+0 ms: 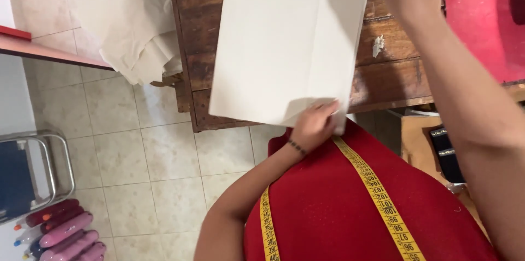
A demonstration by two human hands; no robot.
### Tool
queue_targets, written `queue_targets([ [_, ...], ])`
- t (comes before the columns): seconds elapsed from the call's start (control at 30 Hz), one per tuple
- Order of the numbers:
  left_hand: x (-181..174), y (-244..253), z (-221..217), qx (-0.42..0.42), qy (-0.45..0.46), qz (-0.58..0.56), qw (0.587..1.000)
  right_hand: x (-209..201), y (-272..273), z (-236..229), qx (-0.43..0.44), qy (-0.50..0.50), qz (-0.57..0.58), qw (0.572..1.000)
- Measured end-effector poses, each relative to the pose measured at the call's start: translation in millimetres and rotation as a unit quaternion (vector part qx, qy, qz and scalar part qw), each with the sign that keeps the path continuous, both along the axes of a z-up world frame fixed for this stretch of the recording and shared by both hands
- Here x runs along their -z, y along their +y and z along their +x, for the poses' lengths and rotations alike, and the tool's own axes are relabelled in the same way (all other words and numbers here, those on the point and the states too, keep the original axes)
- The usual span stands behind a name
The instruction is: A person is folding, smoothing, and pinning white fabric on a wooden table in a sewing factory environment.
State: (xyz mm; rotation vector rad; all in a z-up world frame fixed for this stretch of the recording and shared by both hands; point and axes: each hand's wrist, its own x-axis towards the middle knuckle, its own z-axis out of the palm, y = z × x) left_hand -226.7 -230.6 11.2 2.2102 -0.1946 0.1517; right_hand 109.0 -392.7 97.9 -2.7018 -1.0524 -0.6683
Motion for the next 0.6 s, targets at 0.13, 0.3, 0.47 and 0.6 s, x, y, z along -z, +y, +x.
queue_targets([
  [0.13, -1, -36, 42, -0.015, 0.089, -0.03, 0.995, -21, -16, -98, 0.04, 0.35, 0.162, 0.922],
  [0.3, -1, -46, 56, -0.022, 0.093, -0.068, 0.993, -1, -39, -175, 0.101, 0.563, 0.386, 0.724],
  [0.47, -15, -45, 56, -0.024, 0.087, -0.083, 0.992, 9, -41, -200, 0.151, 0.595, 0.396, 0.683],
  [0.6, -19, -46, 54, -0.033, 0.076, -0.102, 0.991, 20, -41, -194, 0.148, 0.596, 0.415, 0.671],
])
